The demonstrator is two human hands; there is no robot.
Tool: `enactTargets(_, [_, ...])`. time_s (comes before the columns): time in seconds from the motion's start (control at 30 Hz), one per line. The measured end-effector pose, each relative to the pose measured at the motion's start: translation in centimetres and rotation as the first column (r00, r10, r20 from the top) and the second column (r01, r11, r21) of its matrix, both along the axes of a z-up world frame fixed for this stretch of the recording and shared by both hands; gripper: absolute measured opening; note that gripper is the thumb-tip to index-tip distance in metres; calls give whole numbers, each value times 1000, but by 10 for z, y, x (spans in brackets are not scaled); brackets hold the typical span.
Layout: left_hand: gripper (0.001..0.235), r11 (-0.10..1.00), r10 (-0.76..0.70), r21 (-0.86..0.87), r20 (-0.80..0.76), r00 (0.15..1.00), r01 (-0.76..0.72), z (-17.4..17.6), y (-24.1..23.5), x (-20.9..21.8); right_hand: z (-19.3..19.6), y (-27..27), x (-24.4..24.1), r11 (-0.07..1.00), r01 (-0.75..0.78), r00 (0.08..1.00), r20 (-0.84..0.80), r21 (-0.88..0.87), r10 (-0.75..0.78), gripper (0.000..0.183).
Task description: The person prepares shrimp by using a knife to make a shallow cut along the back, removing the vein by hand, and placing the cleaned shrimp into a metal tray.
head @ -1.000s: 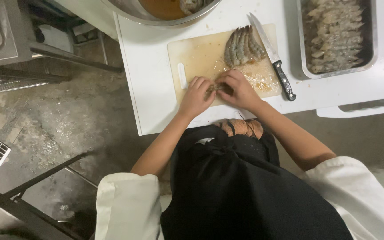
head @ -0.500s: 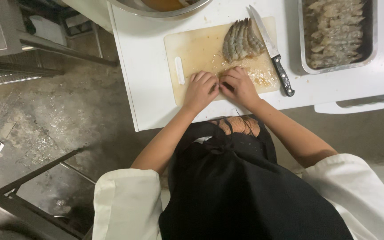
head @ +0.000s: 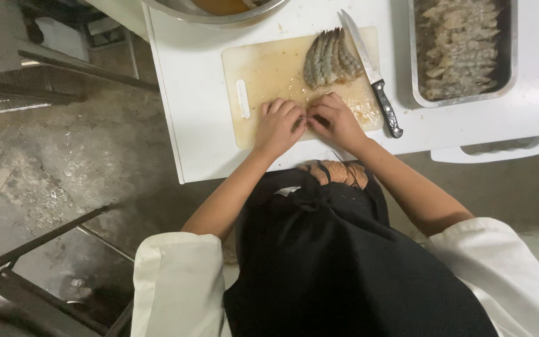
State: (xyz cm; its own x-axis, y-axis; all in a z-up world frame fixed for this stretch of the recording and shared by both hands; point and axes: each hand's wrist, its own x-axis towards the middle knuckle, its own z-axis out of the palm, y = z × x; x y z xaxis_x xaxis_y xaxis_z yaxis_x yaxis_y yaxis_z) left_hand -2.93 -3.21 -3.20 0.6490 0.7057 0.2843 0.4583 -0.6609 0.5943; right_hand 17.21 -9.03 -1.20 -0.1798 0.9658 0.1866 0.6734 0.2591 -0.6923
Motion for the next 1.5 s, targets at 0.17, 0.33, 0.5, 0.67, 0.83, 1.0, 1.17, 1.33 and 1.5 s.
enactTargets(0.17, [22,999,8,36,-1,1000,-8,15,-1,9,11,-1,18,999,-23,999,-43,22,24,22])
enactTargets(0.33, [12,999,-31,8,27,999,31,10,-1,24,5,-3,24,999,-44,998,-45,-8,44,18])
enactTargets(0.5, [9,998,-62,-8,14,998,62,1,-1,24,1,-5,23,999,-34,999,-21,-21,33,18])
enactTargets(0.67, [10,997,-79,26,47,996,78,10,1,20,15,-8,26,997,-71,992,-102,18,72,25])
enactTargets(0.83, [13,999,-36,19,-11,999,36,6,-7,23,3,-9,26,998,-51,998,-27,29,52,20])
enactTargets(1.0, [24,999,-37,-6,2,999,37,5,-5,11,-1,-10,26,999,-40,999,18,37,39,18])
enactTargets(1.17, [40,994,59,-99,66,996,-52,8,-8,-21,14,-12,11,995,-54,998,15,79,53,26])
enactTargets(1.33, [14,997,45,-66,28,999,-43,-11,-4,-11,-2,1,-11,996,-42,990,139,74,31,16])
enactTargets(1.5, [20,995,15,-104,137,990,0,-8,1,-35,9,-1,-17,998,-12,991,134,67,3,16])
